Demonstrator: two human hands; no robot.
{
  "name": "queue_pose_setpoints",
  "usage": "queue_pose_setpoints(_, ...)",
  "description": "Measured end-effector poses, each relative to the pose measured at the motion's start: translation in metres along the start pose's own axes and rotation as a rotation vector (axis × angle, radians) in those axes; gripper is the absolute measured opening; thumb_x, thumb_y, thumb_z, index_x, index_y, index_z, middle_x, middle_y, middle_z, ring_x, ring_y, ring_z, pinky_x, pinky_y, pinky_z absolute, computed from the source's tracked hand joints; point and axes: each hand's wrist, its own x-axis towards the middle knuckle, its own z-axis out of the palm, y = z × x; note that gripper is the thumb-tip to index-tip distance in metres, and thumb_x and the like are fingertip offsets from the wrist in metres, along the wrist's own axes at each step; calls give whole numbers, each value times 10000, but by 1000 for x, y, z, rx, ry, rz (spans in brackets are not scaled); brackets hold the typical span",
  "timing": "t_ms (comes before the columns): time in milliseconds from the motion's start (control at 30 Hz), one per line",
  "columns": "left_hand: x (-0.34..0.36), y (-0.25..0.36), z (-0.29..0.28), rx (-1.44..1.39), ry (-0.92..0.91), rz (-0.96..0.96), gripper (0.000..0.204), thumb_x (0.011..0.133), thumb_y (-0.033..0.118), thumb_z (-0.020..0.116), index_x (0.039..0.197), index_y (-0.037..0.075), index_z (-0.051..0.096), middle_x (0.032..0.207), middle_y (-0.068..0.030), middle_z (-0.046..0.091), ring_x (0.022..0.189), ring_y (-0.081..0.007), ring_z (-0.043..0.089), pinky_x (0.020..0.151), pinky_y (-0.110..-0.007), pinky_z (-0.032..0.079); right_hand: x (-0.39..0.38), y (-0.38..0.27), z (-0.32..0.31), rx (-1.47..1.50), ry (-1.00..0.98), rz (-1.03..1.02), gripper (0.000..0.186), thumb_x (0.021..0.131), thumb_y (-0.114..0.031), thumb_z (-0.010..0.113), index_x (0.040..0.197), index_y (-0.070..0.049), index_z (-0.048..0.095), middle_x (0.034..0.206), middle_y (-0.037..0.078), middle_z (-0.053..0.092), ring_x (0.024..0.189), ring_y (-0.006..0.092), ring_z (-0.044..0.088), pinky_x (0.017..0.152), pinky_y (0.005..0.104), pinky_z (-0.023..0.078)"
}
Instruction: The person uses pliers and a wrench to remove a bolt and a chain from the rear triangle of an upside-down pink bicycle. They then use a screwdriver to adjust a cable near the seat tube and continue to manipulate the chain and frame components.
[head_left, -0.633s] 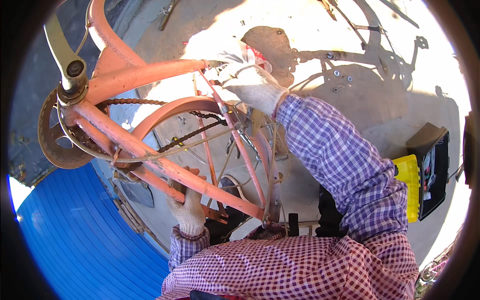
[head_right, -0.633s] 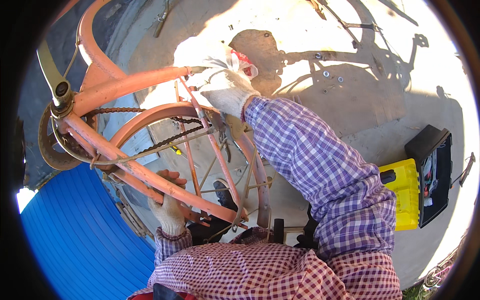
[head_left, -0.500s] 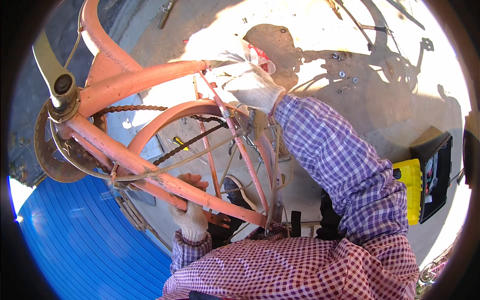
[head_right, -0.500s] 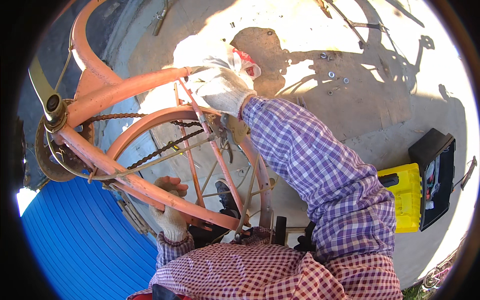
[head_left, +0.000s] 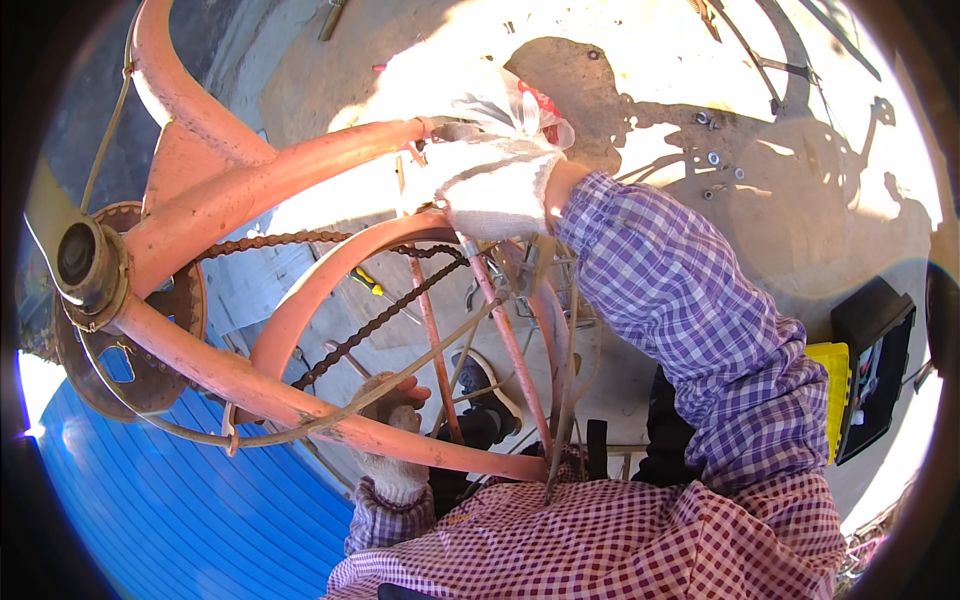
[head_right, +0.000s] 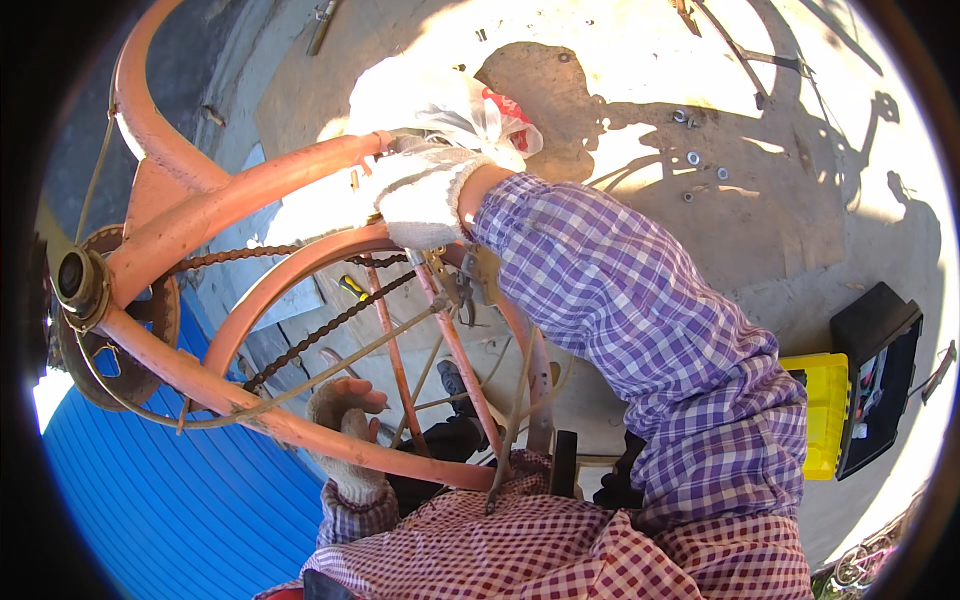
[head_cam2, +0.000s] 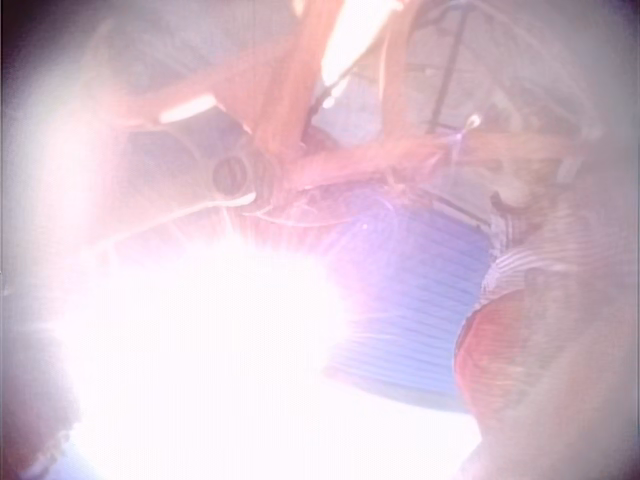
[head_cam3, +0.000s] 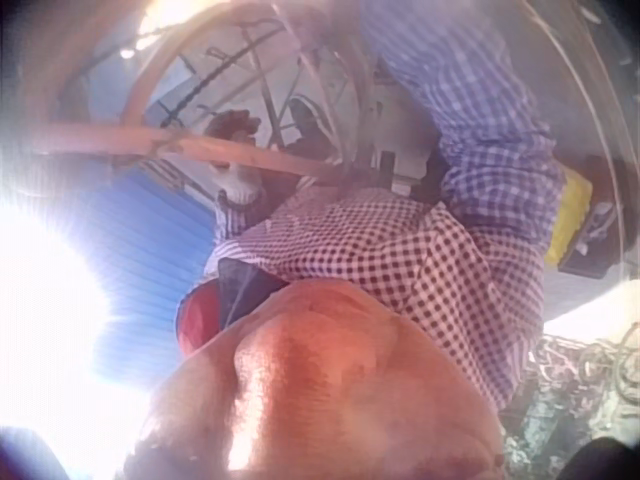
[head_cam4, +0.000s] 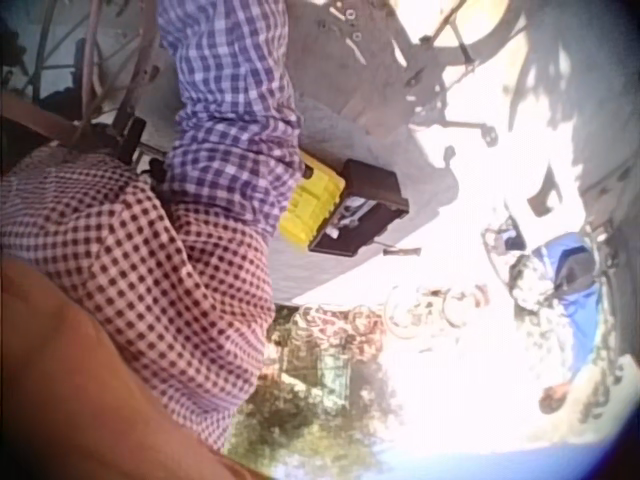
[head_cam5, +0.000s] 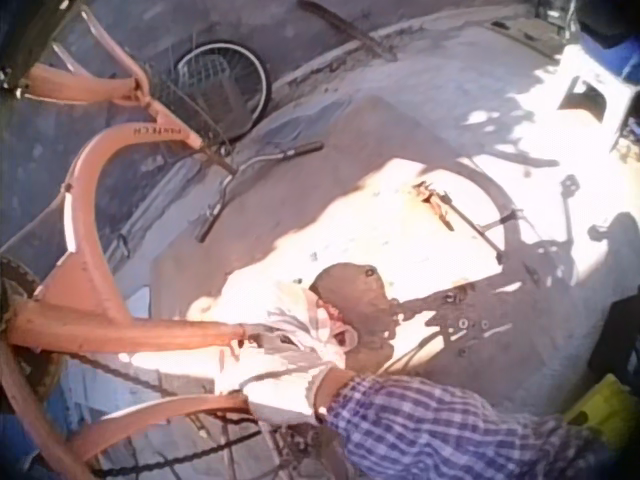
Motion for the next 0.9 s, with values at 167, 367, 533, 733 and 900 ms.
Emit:
queue_pose_setpoints(167,6,8,1,-25,-14,-69,349,981,235,650,1293,85,608,1136,-94,704,957,-191,704,749,-290,555,-4,-1,-4,288,19,24,336,898,-236,598,1182,-97,713,1080,160,708,943,324,684,837,432,559)
queue_pose_setpoints(367,4,2,-2,-34,62,-116,311,1021,272,608,1230,42,631,1084,-122,727,909,-185,694,752,-305,552,-4,3,1,282,30,-15,275,943,-266,594,1072,-47,696,839,129,702,706,277,654,666,397,549)
queue_pose_setpoints(533,2,2,1,-31,27,-55,381,1029,291,615,1226,-35,621,1054,-159,733,955,-222,690,802,-322,572,-16,2,-9,449,-23,49,266,977,-285,583,1038,-51,693,812,92,687,672,220,621,640,379,535)
queue_pose_setpoints(733,-4,12,19,-146,50,-33,434,978,356,692,1293,66,617,1175,-118,686,971,-215,704,727,-294,540,-17,0,6,539,-45,163,264,979,-260,582,1077,-42,695,877,91,699,731,201,629,686,360,541)
queue_pose_setpoints(900,1,4,16,-94,-7,88,421,942,231,744,1273,19,594,1142,-126,679,973,-236,696,767,-381,593,-32,14,28,420,202,61,281,966,-232,596,1132,-30,699,955,107,718,800,203,647,749,347,554)
